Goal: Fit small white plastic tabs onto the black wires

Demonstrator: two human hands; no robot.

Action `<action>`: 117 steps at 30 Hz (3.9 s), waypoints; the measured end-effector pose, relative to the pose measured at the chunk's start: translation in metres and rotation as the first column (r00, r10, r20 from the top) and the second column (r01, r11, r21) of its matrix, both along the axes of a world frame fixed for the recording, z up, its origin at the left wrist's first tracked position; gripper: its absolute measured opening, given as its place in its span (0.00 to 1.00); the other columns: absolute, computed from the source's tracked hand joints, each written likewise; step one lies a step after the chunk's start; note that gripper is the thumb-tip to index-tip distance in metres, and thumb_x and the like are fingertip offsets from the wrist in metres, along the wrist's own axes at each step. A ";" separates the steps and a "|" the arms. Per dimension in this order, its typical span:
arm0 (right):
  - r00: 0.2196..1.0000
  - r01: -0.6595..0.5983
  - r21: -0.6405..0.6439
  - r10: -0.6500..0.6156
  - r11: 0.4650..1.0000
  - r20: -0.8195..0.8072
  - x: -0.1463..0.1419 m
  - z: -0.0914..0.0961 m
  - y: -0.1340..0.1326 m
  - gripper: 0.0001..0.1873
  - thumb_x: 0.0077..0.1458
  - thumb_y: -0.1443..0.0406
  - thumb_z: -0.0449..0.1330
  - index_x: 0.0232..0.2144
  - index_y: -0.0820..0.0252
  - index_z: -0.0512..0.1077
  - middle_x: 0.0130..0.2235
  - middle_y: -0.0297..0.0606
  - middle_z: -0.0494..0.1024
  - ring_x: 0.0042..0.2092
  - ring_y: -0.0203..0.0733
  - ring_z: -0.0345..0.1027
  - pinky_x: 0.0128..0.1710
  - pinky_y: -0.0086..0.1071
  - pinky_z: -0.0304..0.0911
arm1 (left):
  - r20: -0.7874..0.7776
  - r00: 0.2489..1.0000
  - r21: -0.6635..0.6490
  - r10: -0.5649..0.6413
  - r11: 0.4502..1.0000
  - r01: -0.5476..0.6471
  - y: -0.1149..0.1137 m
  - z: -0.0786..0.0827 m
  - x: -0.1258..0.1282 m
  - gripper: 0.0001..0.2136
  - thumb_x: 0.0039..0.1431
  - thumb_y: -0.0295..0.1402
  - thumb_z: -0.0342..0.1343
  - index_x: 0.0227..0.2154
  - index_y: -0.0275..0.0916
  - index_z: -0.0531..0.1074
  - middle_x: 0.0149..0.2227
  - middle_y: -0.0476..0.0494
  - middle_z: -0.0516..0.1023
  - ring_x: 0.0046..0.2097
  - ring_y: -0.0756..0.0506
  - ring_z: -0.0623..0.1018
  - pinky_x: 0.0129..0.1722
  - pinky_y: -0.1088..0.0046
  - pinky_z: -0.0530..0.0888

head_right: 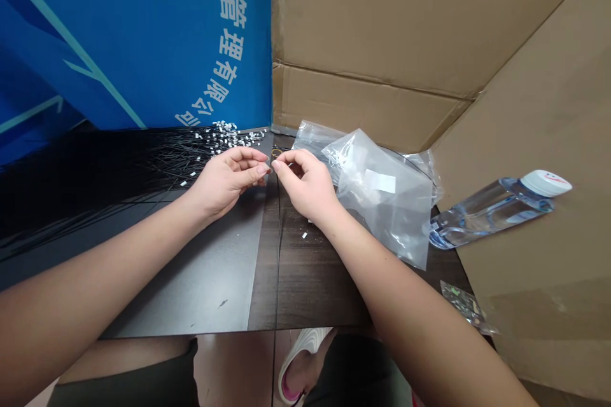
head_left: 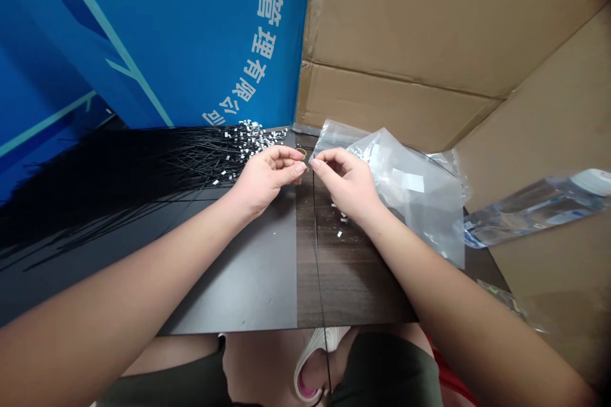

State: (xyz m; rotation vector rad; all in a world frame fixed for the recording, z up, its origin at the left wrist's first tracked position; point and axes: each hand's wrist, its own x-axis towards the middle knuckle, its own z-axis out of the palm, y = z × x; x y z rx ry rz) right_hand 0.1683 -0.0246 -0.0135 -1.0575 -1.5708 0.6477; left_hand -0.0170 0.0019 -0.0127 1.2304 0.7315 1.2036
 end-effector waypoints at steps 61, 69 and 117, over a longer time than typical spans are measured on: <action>0.955 -0.103 0.179 0.047 0.978 0.294 0.002 0.008 -0.007 0.02 0.67 0.65 0.60 0.39 0.55 0.70 0.39 0.36 0.75 0.38 0.40 0.68 0.40 0.37 0.65 | -0.049 0.992 0.069 0.117 0.991 -0.114 -0.017 0.004 0.008 0.13 0.54 0.36 0.72 0.34 0.38 0.75 0.32 0.48 0.76 0.32 0.51 0.73 0.32 0.74 0.71; 0.954 -0.057 0.216 -0.011 0.975 0.301 0.003 0.005 -0.005 0.01 0.68 0.65 0.58 0.40 0.54 0.68 0.39 0.37 0.74 0.39 0.41 0.68 0.41 0.38 0.65 | -0.024 1.000 -0.055 0.000 0.998 -0.001 -0.017 0.009 0.007 0.15 0.57 0.43 0.71 0.34 0.37 0.77 0.37 0.46 0.77 0.31 0.52 0.71 0.33 0.74 0.73; 0.954 -0.241 -0.462 0.122 0.854 -0.273 -0.005 0.012 -0.008 0.13 0.44 0.60 0.76 0.25 0.61 0.78 0.25 0.33 0.78 0.24 0.33 0.68 0.25 0.29 0.60 | -0.036 0.998 -0.255 -0.061 0.966 0.050 -0.011 0.010 0.003 0.10 0.50 0.33 0.72 0.24 0.35 0.77 0.27 0.46 0.74 0.27 0.54 0.67 0.27 0.75 0.65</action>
